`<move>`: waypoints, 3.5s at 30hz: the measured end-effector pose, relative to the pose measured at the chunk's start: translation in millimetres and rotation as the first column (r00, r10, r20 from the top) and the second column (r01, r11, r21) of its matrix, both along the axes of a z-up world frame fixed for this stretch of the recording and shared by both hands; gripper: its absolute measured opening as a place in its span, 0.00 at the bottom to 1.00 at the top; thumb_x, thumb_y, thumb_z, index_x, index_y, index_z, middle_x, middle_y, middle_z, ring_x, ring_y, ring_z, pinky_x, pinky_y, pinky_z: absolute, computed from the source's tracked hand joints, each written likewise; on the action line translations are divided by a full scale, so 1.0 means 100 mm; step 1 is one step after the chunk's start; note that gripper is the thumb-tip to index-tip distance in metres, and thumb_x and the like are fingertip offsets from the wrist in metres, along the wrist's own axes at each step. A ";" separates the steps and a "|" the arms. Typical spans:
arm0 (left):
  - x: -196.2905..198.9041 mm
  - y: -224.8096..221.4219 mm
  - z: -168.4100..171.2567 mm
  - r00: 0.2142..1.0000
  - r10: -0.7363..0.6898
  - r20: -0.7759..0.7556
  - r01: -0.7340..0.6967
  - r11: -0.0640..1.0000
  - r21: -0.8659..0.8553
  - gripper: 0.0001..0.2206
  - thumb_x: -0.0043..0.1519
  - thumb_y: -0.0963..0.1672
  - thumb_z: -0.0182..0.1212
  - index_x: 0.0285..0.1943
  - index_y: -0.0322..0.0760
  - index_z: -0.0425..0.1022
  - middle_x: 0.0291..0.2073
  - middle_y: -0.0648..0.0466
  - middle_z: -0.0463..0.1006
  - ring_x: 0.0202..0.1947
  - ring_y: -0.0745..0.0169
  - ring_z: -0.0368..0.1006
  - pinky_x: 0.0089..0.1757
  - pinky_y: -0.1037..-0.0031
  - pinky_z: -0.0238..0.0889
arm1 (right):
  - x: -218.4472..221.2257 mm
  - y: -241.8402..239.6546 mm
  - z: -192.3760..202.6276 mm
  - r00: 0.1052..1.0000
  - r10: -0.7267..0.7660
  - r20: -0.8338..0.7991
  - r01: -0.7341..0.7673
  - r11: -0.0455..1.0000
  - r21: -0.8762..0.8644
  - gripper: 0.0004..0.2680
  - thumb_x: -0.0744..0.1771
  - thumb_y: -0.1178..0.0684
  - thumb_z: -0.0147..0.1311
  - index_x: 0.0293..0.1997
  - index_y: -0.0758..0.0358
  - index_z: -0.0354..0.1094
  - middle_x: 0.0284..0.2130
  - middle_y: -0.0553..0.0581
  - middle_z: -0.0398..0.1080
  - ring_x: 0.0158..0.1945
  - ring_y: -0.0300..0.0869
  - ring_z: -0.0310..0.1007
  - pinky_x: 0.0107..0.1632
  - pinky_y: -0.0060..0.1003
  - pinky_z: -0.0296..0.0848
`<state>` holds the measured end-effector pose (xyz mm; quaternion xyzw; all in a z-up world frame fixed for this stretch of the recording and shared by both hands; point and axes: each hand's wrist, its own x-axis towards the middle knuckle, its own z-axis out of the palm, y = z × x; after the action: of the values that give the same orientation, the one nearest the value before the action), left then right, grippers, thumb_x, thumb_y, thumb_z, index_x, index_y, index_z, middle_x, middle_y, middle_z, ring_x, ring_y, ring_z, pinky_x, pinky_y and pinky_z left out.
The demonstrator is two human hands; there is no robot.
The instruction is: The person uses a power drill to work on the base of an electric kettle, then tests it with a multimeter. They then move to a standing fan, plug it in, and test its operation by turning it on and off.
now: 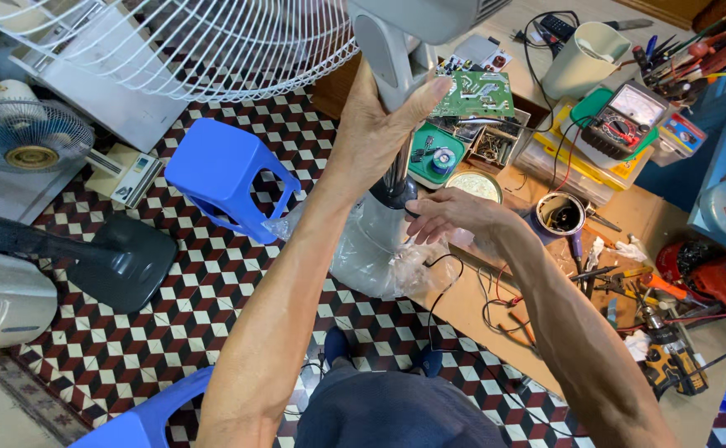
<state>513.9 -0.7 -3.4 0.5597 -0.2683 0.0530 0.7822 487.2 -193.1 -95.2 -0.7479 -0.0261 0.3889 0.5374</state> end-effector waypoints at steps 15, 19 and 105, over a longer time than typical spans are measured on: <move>0.08 0.17 0.15 0.999 -0.003 -0.053 0.022 0.938 0.347 0.19 0.62 0.50 0.69 0.51 0.32 0.75 0.35 0.53 0.75 0.36 0.64 0.74 0.38 0.72 0.72 | 0.02 0.19 0.06 0.976 0.128 0.177 -0.036 0.894 -0.447 0.20 0.67 0.38 0.54 0.42 0.75 0.76 0.32 0.63 0.81 0.35 0.43 0.85 0.42 0.36 0.82; 0.13 0.18 0.23 0.997 -0.056 -0.060 0.071 0.956 0.285 0.14 0.59 0.47 0.67 0.46 0.35 0.73 0.31 0.59 0.76 0.33 0.72 0.74 0.36 0.77 0.71 | 0.23 0.14 0.01 0.989 0.133 -0.067 -0.148 0.937 -0.315 0.20 0.68 0.39 0.52 0.44 0.74 0.72 0.35 0.63 0.81 0.37 0.46 0.84 0.42 0.40 0.83; 0.11 0.11 0.15 0.997 -0.047 -0.059 0.061 0.963 0.264 0.16 0.57 0.48 0.68 0.46 0.35 0.70 0.32 0.57 0.77 0.33 0.71 0.76 0.37 0.75 0.74 | -0.14 0.58 -0.48 0.830 0.232 0.507 0.369 0.454 -0.811 0.09 0.61 0.51 0.56 0.30 0.69 0.75 0.25 0.69 0.74 0.31 0.58 0.77 0.36 0.52 0.73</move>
<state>524.8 10.6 11.1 0.6530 -0.2676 -0.0194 0.7082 473.4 -135.2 -143.7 -0.9932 0.0586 0.0873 0.0509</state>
